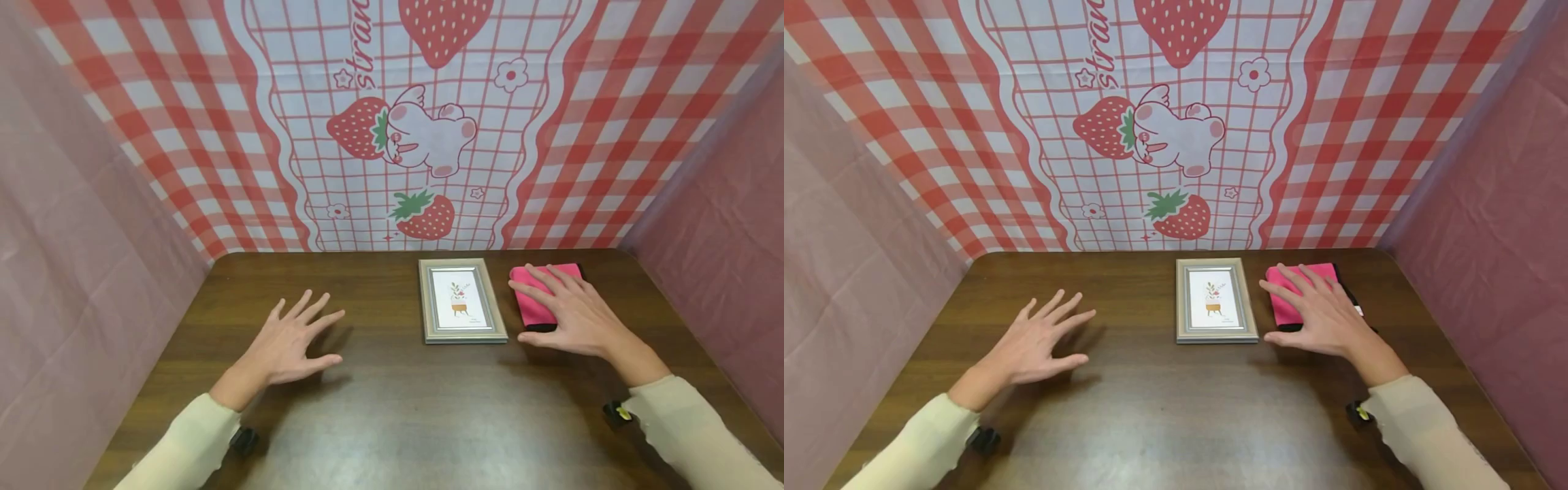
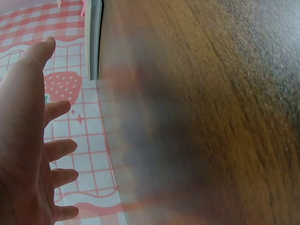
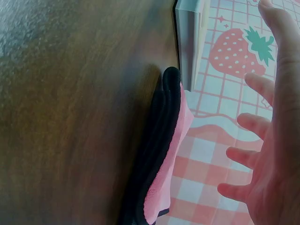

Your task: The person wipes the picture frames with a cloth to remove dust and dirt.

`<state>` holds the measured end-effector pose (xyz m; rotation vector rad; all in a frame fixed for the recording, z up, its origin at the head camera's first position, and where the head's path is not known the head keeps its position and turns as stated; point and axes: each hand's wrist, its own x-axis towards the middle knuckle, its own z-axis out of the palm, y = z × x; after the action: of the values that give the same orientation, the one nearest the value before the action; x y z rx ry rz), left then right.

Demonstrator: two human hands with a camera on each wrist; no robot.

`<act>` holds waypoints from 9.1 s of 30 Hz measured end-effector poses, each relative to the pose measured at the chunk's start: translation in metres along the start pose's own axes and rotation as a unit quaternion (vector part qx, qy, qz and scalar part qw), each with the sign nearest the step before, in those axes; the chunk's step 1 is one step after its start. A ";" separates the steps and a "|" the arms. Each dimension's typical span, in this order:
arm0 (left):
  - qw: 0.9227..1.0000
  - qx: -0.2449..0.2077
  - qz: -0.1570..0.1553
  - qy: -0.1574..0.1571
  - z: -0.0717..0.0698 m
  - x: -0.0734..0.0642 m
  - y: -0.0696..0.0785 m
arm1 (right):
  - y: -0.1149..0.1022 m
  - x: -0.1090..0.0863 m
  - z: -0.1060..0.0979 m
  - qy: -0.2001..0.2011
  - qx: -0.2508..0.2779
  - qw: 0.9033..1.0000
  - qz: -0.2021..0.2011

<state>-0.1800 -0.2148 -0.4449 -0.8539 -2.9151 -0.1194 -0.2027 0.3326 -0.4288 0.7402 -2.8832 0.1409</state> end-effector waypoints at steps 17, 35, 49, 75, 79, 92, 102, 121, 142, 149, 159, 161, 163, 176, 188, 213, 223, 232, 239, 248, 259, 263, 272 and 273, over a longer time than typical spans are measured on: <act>1.000 -0.010 0.008 0.003 0.004 0.028 0.018 | 0.010 -0.001 -0.006 -0.020 0.005 0.999 0.044; 0.996 -0.057 0.044 -0.043 0.018 0.075 0.066 | 0.027 0.009 -0.007 -0.034 -0.001 0.998 0.061; 0.984 -0.160 0.041 -0.067 0.027 0.118 0.086 | 0.041 0.019 0.002 -0.080 0.026 0.993 0.082; 0.967 -0.253 0.029 -0.018 0.050 0.129 0.095 | 0.049 0.018 0.017 -0.128 0.056 0.987 0.081; 0.966 -0.256 0.030 -0.020 0.051 0.130 0.095 | 0.051 0.018 0.017 -0.129 0.050 0.988 0.073; 0.963 -0.265 0.030 -0.030 0.051 0.128 0.095 | 0.051 0.022 0.016 -0.161 0.055 0.981 0.090; 0.965 -0.260 0.029 -0.030 0.053 0.129 0.094 | 0.053 0.022 0.019 -0.146 0.044 0.984 0.089; 0.964 -0.260 0.030 -0.038 0.051 0.128 0.094 | 0.054 0.022 0.015 -0.054 0.066 0.990 0.115; 0.963 -0.266 0.031 -0.038 0.050 0.130 0.094 | 0.010 0.021 0.011 0.016 0.126 0.988 0.084; 0.962 -0.270 0.036 -0.034 0.056 0.130 0.092 | -0.001 0.022 0.015 0.011 0.130 0.988 0.081; 0.961 -0.273 0.025 -0.046 0.052 0.130 0.094 | -0.021 0.022 0.018 0.018 0.134 0.989 0.066; 0.962 -0.269 0.023 -0.048 0.052 0.130 0.094 | -0.024 0.021 0.018 0.018 0.136 0.989 0.062; 0.963 -0.265 0.023 -0.048 0.051 0.130 0.094 | -0.027 0.020 0.018 0.015 0.138 0.989 0.053; 0.961 -0.272 0.040 -0.029 0.055 0.130 0.091 | -0.043 0.010 0.017 -0.009 0.112 0.994 -0.018; 0.959 -0.277 0.033 -0.040 0.046 0.128 0.095 | -0.057 0.003 0.022 -0.031 0.042 0.996 -0.068; 0.963 -0.265 0.038 -0.023 0.096 0.146 0.077 | -0.046 0.028 0.023 -0.060 0.098 0.993 -0.022; 0.965 -0.258 0.035 -0.029 0.092 0.144 0.079 | -0.037 0.057 0.026 -0.063 0.079 0.995 -0.007; 0.964 -0.260 0.035 -0.033 0.093 0.144 0.078 | -0.029 0.083 0.029 -0.081 0.063 0.995 0.015; 0.967 -0.248 0.047 -0.026 0.093 0.145 0.077 | -0.019 0.099 0.032 -0.091 0.069 0.993 0.038; 0.962 -0.267 0.046 -0.031 0.091 0.144 0.077 | -0.014 0.109 0.036 -0.080 0.061 0.994 0.038; 0.963 -0.263 0.045 -0.035 0.082 0.141 0.080 | -0.016 0.109 0.034 -0.080 0.061 0.994 0.040; 0.963 -0.262 0.048 -0.036 0.077 0.139 0.082 | -0.016 0.110 0.034 -0.077 0.060 0.995 0.036; 0.965 -0.254 0.044 -0.039 0.068 0.135 0.087 | -0.014 0.112 0.037 -0.053 0.055 0.997 0.010; 0.966 -0.253 0.043 -0.037 0.073 0.137 0.085 | -0.014 0.112 0.037 -0.050 0.055 0.997 0.009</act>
<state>-0.2539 -0.0629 -0.4973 -1.0620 -2.9484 -0.8720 -0.2974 0.2629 -0.4443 0.7613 -2.9987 0.2757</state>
